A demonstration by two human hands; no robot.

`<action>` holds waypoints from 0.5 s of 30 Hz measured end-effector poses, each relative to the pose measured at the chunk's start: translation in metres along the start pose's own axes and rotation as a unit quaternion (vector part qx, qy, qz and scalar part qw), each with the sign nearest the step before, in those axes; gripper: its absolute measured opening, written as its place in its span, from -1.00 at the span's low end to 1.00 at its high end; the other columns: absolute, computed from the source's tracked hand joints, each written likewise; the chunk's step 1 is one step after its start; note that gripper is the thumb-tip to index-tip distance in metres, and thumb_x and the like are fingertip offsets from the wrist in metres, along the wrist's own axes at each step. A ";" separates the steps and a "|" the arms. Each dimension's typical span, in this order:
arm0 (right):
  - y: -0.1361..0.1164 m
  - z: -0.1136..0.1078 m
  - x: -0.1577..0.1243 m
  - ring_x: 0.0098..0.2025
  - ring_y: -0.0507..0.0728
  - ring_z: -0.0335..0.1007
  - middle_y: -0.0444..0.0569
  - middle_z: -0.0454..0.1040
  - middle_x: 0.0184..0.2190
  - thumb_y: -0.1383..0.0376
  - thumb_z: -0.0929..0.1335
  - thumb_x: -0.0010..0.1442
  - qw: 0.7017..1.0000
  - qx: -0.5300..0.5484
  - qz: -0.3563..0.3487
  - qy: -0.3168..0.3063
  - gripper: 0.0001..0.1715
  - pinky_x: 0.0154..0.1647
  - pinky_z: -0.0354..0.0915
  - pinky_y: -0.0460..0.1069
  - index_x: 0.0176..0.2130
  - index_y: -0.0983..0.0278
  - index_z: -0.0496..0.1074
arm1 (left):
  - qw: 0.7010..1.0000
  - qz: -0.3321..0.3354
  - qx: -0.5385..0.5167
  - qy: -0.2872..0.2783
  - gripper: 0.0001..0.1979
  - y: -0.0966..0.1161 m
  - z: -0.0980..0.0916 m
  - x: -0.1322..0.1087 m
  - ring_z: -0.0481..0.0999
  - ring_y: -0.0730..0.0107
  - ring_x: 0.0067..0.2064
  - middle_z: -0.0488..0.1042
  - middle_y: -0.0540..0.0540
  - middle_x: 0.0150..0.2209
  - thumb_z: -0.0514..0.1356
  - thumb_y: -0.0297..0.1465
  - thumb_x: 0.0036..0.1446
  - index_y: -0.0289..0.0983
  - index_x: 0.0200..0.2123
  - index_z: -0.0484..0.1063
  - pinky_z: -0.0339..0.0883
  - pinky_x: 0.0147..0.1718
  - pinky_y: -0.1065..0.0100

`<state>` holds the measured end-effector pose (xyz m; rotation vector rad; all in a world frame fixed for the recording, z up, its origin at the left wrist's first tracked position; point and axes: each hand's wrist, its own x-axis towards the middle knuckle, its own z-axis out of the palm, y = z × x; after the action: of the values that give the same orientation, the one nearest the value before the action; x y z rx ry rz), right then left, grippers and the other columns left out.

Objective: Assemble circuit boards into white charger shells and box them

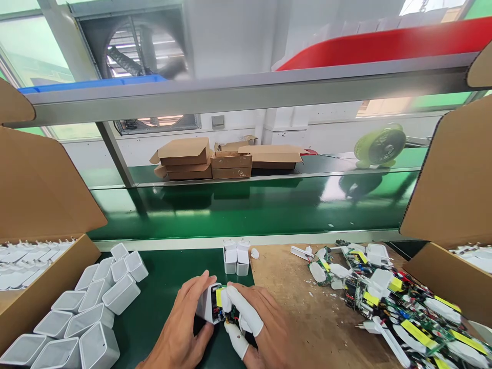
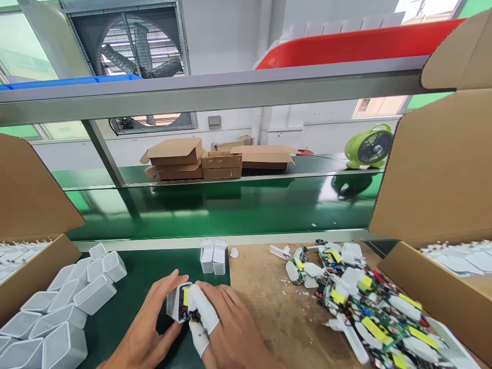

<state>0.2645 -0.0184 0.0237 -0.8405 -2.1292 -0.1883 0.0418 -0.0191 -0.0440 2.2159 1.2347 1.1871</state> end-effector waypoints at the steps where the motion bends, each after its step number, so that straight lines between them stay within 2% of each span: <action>1: 0.000 -0.001 0.000 -0.12 0.21 0.58 0.12 0.65 -0.04 0.44 0.22 0.29 1.000 0.003 0.003 0.000 -0.43 0.00 0.50 0.07 0.25 0.35 0.35 | 1.000 0.000 -0.003 0.002 -0.22 0.000 0.000 0.000 0.33 0.05 0.38 0.40 -0.17 0.36 0.10 -0.55 0.34 -0.01 0.52 -0.08 0.34 0.33 -0.06; 6: 0.001 -0.004 0.000 -0.09 0.19 0.57 0.11 0.65 -0.01 0.45 0.24 0.28 0.999 0.011 0.012 -0.027 -0.45 0.04 0.49 0.04 0.23 0.34 0.37 | 1.000 0.017 0.007 -0.023 -0.16 -0.001 -0.005 0.001 0.32 0.06 0.39 0.38 -0.20 0.38 0.10 -0.59 0.33 -0.03 0.53 -0.15 0.34 0.34 -0.05; 9: 0.001 -0.003 -0.002 -0.13 0.20 0.56 0.11 0.65 -0.02 0.44 0.24 0.27 1.000 0.016 0.006 -0.021 -0.45 0.02 0.50 0.06 0.22 0.34 0.38 | 0.999 0.027 0.016 -0.037 -0.12 -0.002 -0.007 0.002 0.32 0.07 0.39 0.37 -0.20 0.38 0.13 -0.60 0.32 -0.02 0.54 -0.20 0.34 0.34 -0.03; 15: 0.006 -0.001 -0.005 -0.02 0.24 0.53 0.18 0.60 0.09 0.51 0.25 0.22 0.998 0.020 -0.011 -0.064 -0.47 0.04 0.49 0.08 0.17 0.37 0.37 | 1.000 0.020 -0.003 -0.010 -0.17 0.000 -0.004 0.002 0.36 0.05 0.38 0.41 -0.20 0.36 0.16 -0.56 0.34 -0.02 0.53 -0.13 0.35 0.34 -0.04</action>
<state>0.2713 -0.0174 0.0197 -0.8255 -2.2555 -0.1053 0.0389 -0.0177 -0.0404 2.2524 1.1815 1.1795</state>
